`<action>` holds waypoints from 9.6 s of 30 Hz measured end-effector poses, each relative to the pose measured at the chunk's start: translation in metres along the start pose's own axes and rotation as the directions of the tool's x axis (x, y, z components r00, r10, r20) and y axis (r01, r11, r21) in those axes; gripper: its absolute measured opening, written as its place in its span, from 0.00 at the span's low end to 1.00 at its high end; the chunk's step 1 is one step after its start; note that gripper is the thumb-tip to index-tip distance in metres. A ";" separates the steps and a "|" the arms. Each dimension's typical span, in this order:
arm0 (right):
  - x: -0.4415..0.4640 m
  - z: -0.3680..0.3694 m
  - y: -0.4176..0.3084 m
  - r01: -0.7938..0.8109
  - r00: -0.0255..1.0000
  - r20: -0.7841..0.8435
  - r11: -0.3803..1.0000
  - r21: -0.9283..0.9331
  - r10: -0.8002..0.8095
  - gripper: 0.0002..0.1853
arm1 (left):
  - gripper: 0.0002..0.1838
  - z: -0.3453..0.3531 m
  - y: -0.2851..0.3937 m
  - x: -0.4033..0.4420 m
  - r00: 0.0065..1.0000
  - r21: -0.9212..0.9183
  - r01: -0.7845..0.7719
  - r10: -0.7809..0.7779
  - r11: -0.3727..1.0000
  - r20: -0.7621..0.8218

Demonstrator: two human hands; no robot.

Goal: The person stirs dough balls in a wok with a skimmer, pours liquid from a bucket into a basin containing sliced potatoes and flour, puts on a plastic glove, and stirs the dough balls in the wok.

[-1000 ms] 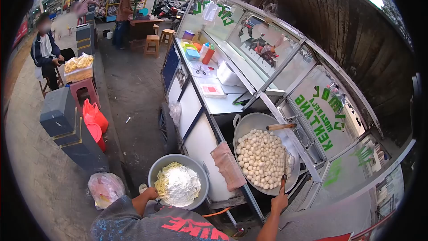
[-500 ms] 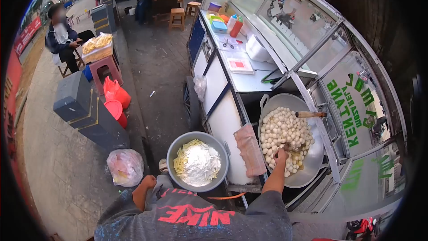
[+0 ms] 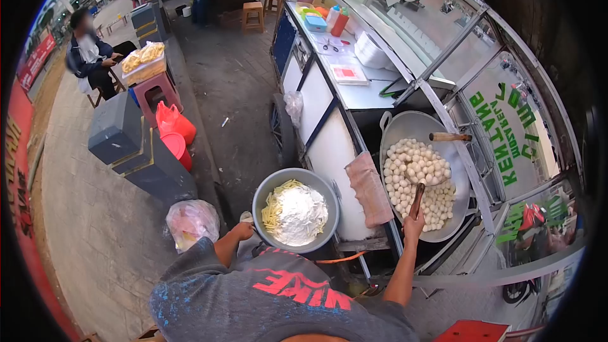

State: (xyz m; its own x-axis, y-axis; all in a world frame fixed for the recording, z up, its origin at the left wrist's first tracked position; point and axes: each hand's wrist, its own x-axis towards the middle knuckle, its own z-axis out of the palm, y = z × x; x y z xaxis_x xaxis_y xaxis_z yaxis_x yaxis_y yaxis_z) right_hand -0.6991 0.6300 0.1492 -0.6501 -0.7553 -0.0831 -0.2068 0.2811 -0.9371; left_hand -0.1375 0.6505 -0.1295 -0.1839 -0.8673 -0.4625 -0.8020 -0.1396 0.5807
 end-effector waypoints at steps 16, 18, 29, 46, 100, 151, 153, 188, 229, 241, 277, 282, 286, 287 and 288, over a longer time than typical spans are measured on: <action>-0.031 -0.125 0.014 -0.257 0.953 -0.294 0.316 -0.913 -0.076 0.38 | 0.18 0.007 0.042 0.034 0.975 0.009 -0.162 0.159 0.987 0.158; -0.008 -0.134 0.031 -0.234 0.966 -0.257 0.340 -0.911 -0.022 0.41 | 0.20 0.004 0.028 0.046 0.982 0.009 -0.132 0.129 0.991 0.140; 0.179 0.042 0.062 -0.401 0.878 -0.244 0.911 0.093 0.412 0.19 | 0.17 -0.022 -0.044 -0.004 0.970 -0.151 0.024 0.014 0.988 0.243; 0.039 0.019 -0.029 0.051 0.992 -0.095 0.967 -0.250 -0.077 0.26 | 0.15 -0.023 0.071 0.098 0.883 -0.125 -0.116 0.160 0.985 0.442; -0.047 -0.068 -0.012 -0.207 0.969 -0.247 0.467 -0.860 -0.024 0.40 | 0.16 0.000 -0.011 0.028 0.997 -0.124 0.011 -0.001 0.992 0.082; -0.019 0.154 -0.043 0.214 0.907 0.017 0.428 -0.878 -0.421 0.30 | 0.23 -0.117 -0.122 0.135 0.988 -0.071 0.153 -0.151 0.986 0.033; -0.004 0.200 -0.049 0.290 0.910 0.051 0.544 -0.787 -0.410 0.27 | 0.24 -0.134 -0.139 0.174 0.990 -0.018 0.136 -0.135 0.991 0.050; 0.020 0.735 -0.082 0.415 0.587 0.808 0.836 -0.360 0.057 0.21 | 0.22 -0.395 -0.251 0.348 0.960 -0.382 0.169 -0.239 0.909 -0.145; 0.325 0.953 -0.261 0.422 0.907 0.062 0.897 -0.133 -0.418 0.28 | 0.40 -0.652 0.202 0.720 0.774 -0.905 0.335 0.471 0.262 0.423; 0.329 0.930 -0.362 -0.367 0.774 0.624 0.728 0.579 -0.106 0.25 | 0.31 -0.650 0.075 0.777 0.840 0.317 -0.514 0.543 0.797 -0.004; 1.048 1.148 -0.490 0.152 0.924 -0.021 0.416 -0.897 -0.382 0.18 | 0.11 -0.981 0.158 1.153 0.676 -0.331 -0.719 0.504 0.612 -0.537; 1.016 1.136 -0.496 0.166 0.917 -0.178 0.750 -0.640 -0.356 0.13 | 0.12 -1.067 0.325 1.148 0.252 0.008 -0.952 0.801 0.305 -0.543; 0.980 1.130 -0.494 0.197 0.909 -0.245 0.867 -0.457 -0.336 0.12 | 0.19 -1.077 0.429 1.201 0.310 0.150 -0.904 0.856 0.400 -0.414; 0.970 1.130 -0.494 0.229 0.913 -0.215 0.872 -0.433 -0.347 0.12 | 0.23 -1.069 0.446 1.223 0.364 0.183 -0.873 0.855 0.451 -0.370; 0.962 1.128 -0.496 0.263 0.914 -0.185 0.874 -0.409 -0.361 0.12 | 0.27 -1.064 0.464 1.241 0.416 0.218 -0.840 0.848 0.497 -0.330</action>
State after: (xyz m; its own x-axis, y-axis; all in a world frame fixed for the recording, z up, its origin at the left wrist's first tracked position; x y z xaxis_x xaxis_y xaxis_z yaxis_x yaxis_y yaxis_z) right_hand -0.3972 -0.9034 0.1514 -0.6546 -0.6825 0.3251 -0.6503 0.2891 -0.7025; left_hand -0.1336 -0.9990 0.2785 -0.5691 -0.6365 0.5206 -0.3680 0.7633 0.5309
